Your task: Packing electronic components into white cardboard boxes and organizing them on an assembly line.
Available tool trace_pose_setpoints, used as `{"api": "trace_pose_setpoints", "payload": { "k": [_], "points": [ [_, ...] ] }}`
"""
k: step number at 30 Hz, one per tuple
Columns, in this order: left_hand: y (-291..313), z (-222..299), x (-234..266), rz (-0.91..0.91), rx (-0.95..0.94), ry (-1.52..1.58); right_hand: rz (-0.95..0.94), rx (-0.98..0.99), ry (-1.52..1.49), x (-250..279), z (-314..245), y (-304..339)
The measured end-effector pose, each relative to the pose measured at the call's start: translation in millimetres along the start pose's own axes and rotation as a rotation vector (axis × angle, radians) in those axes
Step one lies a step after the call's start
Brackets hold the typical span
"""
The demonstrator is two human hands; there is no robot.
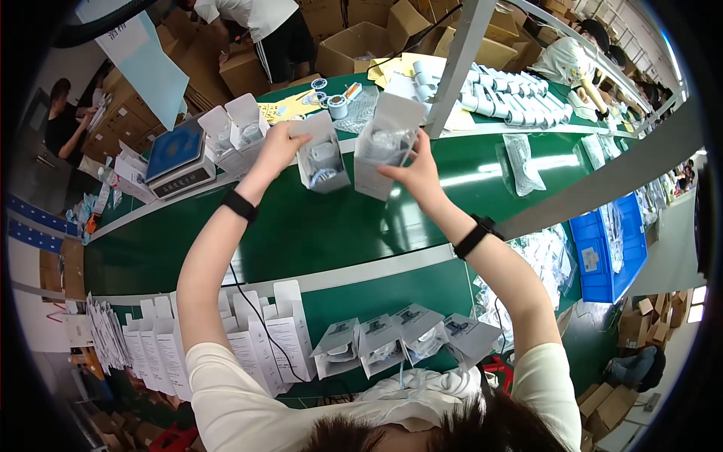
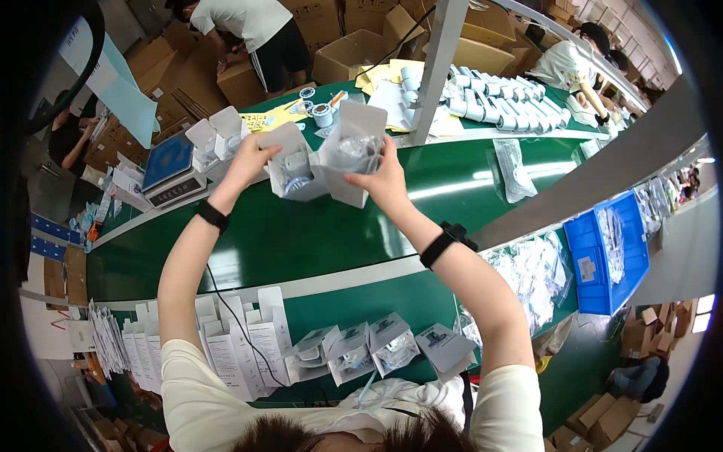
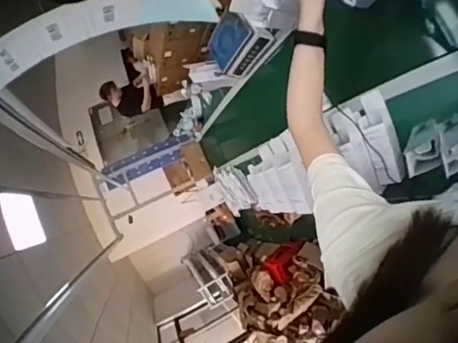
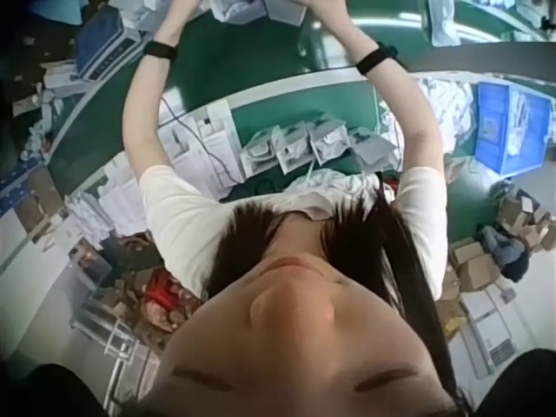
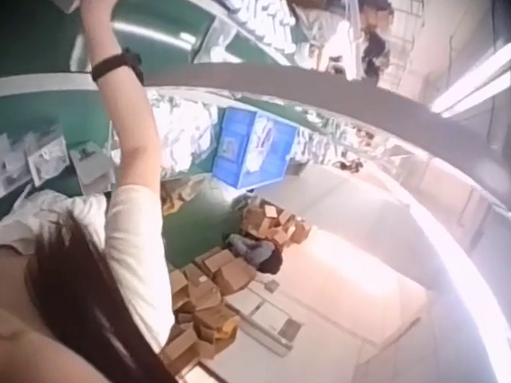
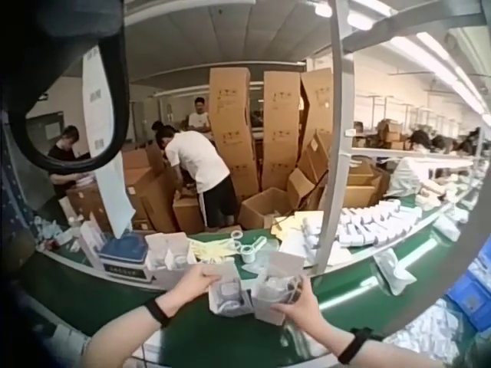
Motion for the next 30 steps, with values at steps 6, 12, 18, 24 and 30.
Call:
{"api": "trace_pose_setpoints", "payload": {
  "k": [6, 12, 18, 24, 30],
  "points": [
    [-68, -50, 12, 0.188, 0.049, 0.072, 0.188, 0.027, -0.262, -53, 44, -91],
    [-82, -64, 24, 0.221, 0.113, 0.068, 0.127, 0.097, -0.236, -73, 72, -127],
    [-103, -87, 26, 0.330, 0.053, 0.168, 0.050, 0.114, -0.157, -85, 79, -147],
    [-114, -97, 16, 0.341, 0.147, 0.256, 0.139, 0.051, 0.034, -84, 72, -135],
    [-78, -73, -4, 0.711, 0.191, -0.179, 0.066, -0.287, -0.238, -69, 35, -75]
  ]
}}
Point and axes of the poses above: each hand's wrist, its own y-axis away from the middle knuckle, its own x-axis out of the back of the hand, z = x × y, the point moved 1 cm from there along -y, towards the middle knuckle, and after that the axes turned 6 degrees about y, right-handed, at the moved point
